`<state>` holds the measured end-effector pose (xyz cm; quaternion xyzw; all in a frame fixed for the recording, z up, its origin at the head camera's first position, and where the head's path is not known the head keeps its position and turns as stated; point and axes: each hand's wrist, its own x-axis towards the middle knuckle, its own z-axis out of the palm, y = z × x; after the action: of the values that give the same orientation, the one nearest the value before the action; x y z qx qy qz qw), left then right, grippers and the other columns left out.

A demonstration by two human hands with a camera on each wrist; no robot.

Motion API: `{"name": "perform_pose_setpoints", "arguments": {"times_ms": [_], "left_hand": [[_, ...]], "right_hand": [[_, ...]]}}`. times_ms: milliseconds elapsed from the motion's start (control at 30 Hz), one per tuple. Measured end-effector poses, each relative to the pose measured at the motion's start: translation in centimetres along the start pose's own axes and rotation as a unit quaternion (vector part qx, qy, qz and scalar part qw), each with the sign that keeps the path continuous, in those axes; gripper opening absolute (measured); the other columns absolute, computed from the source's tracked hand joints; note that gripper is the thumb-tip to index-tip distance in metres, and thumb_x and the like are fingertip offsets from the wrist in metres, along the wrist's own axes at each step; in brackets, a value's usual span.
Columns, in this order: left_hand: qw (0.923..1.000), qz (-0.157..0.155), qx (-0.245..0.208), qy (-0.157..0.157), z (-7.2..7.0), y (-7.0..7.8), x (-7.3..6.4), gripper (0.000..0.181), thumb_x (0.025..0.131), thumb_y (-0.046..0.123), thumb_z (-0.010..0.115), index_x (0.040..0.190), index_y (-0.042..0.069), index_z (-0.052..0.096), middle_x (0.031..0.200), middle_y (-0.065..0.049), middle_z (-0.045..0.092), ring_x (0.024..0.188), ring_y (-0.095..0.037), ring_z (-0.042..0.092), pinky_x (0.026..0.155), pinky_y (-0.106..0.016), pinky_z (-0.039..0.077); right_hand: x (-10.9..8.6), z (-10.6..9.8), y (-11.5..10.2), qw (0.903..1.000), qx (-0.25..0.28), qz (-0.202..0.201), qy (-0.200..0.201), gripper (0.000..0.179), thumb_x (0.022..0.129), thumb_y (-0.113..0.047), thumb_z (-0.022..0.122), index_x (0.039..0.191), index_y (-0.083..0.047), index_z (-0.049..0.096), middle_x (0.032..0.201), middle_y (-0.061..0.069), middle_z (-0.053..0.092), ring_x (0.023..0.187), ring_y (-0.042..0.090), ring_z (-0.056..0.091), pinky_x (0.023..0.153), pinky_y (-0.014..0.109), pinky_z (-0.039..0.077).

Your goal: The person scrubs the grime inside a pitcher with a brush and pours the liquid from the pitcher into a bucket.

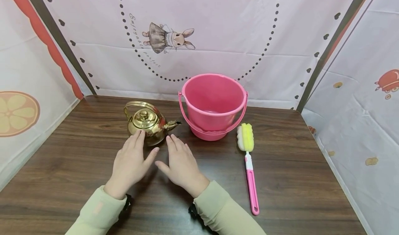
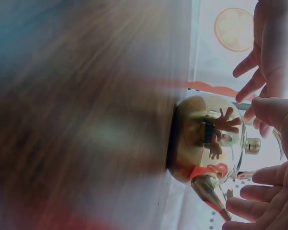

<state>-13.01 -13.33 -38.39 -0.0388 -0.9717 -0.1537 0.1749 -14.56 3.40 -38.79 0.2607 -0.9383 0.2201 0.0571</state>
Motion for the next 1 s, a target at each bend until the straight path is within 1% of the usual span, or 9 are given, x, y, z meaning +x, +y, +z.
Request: {"name": "perform_pose_setpoints", "arguments": {"times_ms": [167,433,700,1000], "left_hand": [[1.0000,-0.001,0.000,0.006,-0.1,-0.2,-0.1,0.074,0.092,0.049,0.052,0.140,-0.005,0.038,0.144,-0.024,0.039,0.128,-0.045,0.042,0.091,-0.062,0.043],[0.9998,-0.016,0.002,0.010,-0.2,-0.8,0.1,0.075,0.092,0.050,0.051,0.141,-0.006,0.035,0.143,-0.026,0.040,0.128,-0.045,0.042,0.090,-0.063,0.044],[0.9995,-0.031,-0.004,0.007,-0.5,-1.2,0.3,0.078,0.093,0.051,0.049,0.143,-0.006,0.031,0.145,-0.027,0.037,0.128,-0.045,0.041,0.090,-0.064,0.043],[0.9985,-0.040,-0.013,0.035,-0.8,-1.9,0.6,0.076,0.092,0.047,0.053,0.141,-0.007,0.033,0.142,-0.028,0.039,0.126,-0.045,0.042,0.086,-0.064,0.044]], "right_hand": [[0.1,0.1,-0.4,0.9999,-0.008,-0.010,0.004,0.078,0.087,-0.047,0.063,0.145,-0.003,0.034,0.150,0.014,0.037,0.139,0.025,0.036,0.112,0.046,0.033],[0.5,0.3,-0.7,0.9998,-0.013,-0.016,0.007,0.077,0.088,-0.048,0.062,0.144,-0.003,0.035,0.149,0.014,0.038,0.138,0.025,0.037,0.112,0.041,0.034],[0.8,0.4,-1.0,0.9996,-0.012,-0.019,0.014,0.076,0.088,-0.048,0.062,0.144,-0.003,0.036,0.148,0.013,0.038,0.134,0.028,0.042,0.108,0.043,0.038],[1.4,0.3,-1.5,0.9996,-0.006,-0.020,0.017,0.076,0.088,-0.047,0.062,0.144,-0.005,0.035,0.148,0.012,0.038,0.133,0.027,0.042,0.108,0.042,0.039]]}}
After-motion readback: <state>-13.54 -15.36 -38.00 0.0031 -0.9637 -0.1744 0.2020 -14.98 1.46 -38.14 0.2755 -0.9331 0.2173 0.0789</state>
